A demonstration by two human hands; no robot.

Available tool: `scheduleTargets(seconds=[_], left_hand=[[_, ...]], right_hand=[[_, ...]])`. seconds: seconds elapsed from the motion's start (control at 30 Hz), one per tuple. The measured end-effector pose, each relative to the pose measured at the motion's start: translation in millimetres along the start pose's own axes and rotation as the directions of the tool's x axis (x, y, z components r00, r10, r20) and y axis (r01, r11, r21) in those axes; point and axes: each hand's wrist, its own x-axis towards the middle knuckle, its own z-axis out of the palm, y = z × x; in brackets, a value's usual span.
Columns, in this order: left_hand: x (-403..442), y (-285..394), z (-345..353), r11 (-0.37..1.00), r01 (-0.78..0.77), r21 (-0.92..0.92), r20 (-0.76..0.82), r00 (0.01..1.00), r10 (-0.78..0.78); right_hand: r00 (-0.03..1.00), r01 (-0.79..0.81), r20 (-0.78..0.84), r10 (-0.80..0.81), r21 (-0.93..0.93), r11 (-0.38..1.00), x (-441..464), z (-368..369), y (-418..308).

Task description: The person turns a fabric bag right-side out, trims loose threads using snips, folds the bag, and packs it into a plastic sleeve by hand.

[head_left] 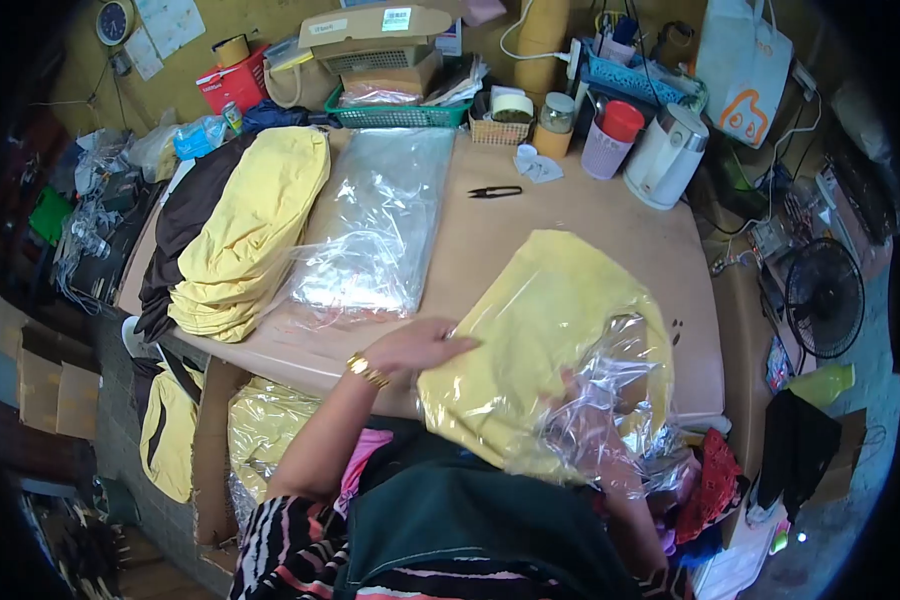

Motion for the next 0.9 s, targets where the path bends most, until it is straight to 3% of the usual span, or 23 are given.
scheduleTargets(seconds=[0.03,0.07,0.13,0.17,0.2,0.23,0.27,0.3,0.33,0.43,0.5,0.53,0.57,0.6,0.63,0.7,0.73,0.77,0.83,0.9], left_hand=[[-6.1,-7.2,5.5,0.944,-0.154,-0.291,-0.037,0.988,0.15],[-3.8,-7.2,7.0,0.944,-0.152,-0.293,-0.033,0.988,0.149],[-0.3,-5.1,12.1,0.98,-0.18,-0.079,-0.231,0.96,0.158],[3.0,1.3,7.9,0.976,-0.205,0.068,-0.406,0.888,0.215],[7.9,6.2,-4.1,0.986,-0.15,0.074,-0.483,0.859,0.167],[9.9,9.4,-18.8,0.992,-0.097,0.076,-0.561,0.818,0.123],[4.6,13.1,-31.6,0.963,-0.189,0.193,-0.663,0.698,0.27],[-17.0,32.5,-38.7,0.966,-0.146,0.213,-0.735,0.628,0.257],[-23.6,21.3,-47.9,0.965,-0.209,0.16,-0.752,0.608,0.257],[-58.5,-15.7,-35.5,0.998,0.052,0.041,-0.806,0.592,0.003],[-66.8,-56.0,-11.1,0.996,0.018,-0.091,-0.827,0.555,-0.085],[-62.6,-68.6,3.4,0.996,0.014,-0.089,-0.831,0.55,-0.082],[-58.3,-74.4,20.1,0.984,-0.126,-0.128,-0.88,0.472,-0.055],[-57.0,-79.6,29.2,0.954,-0.258,-0.153,-0.917,0.397,-0.04],[-58.1,-86.2,30.1,0.958,-0.244,-0.152,-0.909,0.414,-0.039],[-57.5,-93.3,21.3,0.963,-0.135,-0.235,-0.825,0.551,-0.124],[-59.1,-91.8,15.0,0.964,-0.138,-0.227,-0.823,0.557,-0.114],[-62.2,-89.1,6.1,0.927,-0.21,-0.311,-0.816,0.559,-0.147],[-66.0,-85.0,-2.2,0.776,-0.399,-0.488,-0.804,0.553,-0.22],[-79.3,-71.4,-1.6,0.815,-0.34,-0.469,-0.78,0.593,-0.2]], right_hand=[[0.999,0.011,0.037,-0.015,0.096,0.995,-9.9,-12.9,4.1],[0.998,0.0,0.062,-0.013,0.211,0.977,-11.7,-29.2,12.4],[0.998,-0.061,0.033,0.051,0.465,0.883,3.1,-75.3,36.9],[0.995,-0.073,-0.007,0.095,0.588,0.806,12.8,-102.7,47.5],[0.989,-0.064,-0.048,0.137,0.704,0.708,22.5,-130.4,56.2],[0.982,-0.025,-0.089,0.165,0.807,0.59,29.8,-158.0,62.4],[0.976,0.026,-0.122,0.181,0.889,0.457,34.0,-177.8,68.5],[0.974,0.083,-0.141,0.176,0.95,0.3,35.7,-189.0,74.6],[0.976,0.134,-0.152,0.155,0.984,0.12,34.3,-190.2,80.0],[0.985,0.148,-0.171,-0.011,0.883,-0.445,25.2,-127.9,95.1],[0.955,0.255,-0.291,-0.05,0.897,-0.36,24.0,-63.1,72.1],[0.954,0.301,-0.301,-0.002,0.953,-0.037,24.7,-37.8,53.4],[0.968,0.22,-0.246,0.043,0.923,0.316,34.2,-36.2,23.5],[0.978,0.094,-0.19,0.088,0.776,0.624,44.9,-37.8,-7.4],[0.982,-0.118,-0.069,0.176,0.505,0.855,54.8,-49.3,-34.3],[0.933,0.105,-0.36,0.029,0.347,0.932,94.6,-4.5,-18.7],[0.942,0.007,-0.227,0.247,0.75,0.661,107.8,-38.1,-16.9],[0.928,-0.076,-0.014,0.373,0.971,0.227,115.8,-87.9,-15.3],[0.821,0.246,-0.323,0.471,0.944,0.218,102.9,-161.9,6.5],[0.659,0.278,-0.377,0.651,0.926,0.255,69.2,-188.9,42.0]])
